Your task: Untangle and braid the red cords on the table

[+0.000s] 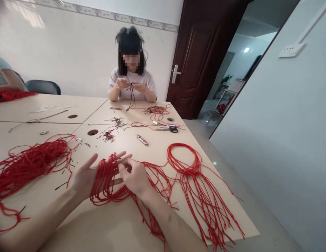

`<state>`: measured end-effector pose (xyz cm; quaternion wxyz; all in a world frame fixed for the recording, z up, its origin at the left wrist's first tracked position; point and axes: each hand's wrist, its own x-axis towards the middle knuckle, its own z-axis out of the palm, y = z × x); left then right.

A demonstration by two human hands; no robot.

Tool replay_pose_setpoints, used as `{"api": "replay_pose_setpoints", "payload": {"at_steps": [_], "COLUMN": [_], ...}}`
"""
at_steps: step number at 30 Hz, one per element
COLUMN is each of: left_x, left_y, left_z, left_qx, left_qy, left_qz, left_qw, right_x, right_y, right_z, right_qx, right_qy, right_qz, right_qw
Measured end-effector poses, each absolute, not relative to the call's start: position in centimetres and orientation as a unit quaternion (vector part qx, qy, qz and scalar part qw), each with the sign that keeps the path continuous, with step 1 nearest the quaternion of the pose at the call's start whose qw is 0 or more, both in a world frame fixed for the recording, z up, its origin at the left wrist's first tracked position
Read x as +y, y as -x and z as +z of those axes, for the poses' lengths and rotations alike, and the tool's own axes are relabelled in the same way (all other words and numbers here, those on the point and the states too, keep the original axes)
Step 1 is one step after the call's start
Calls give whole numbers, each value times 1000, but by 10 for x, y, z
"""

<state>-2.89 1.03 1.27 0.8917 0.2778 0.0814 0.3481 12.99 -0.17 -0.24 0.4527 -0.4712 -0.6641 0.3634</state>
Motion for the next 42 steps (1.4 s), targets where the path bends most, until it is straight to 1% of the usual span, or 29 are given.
{"api": "replay_pose_setpoints", "payload": {"at_steps": [6, 14, 19, 25, 30, 42], "left_x": [11, 8, 8, 9, 9, 15], "left_y": [28, 28, 29, 29, 29, 33], "left_z": [16, 19, 17, 18, 18, 12], "left_qx": [108, 93, 86, 61, 71, 100], "left_qy": [-280, -285, -290, -308, -297, -290], "left_qz": [357, 354, 351, 343, 348, 347], "left_qw": [885, 886, 886, 885, 886, 886], "right_x": [-3, -4, -4, -4, -4, -2], "right_y": [-132, -133, -133, -132, -132, -131], "right_z": [0, 4, 2, 2, 4, 5], "right_qx": [-645, -648, -661, -668, -669, -672], "right_qy": [471, 434, 454, 460, 466, 457], "right_qz": [382, 393, 374, 377, 379, 364], "right_qw": [465, 487, 466, 447, 437, 455]}}
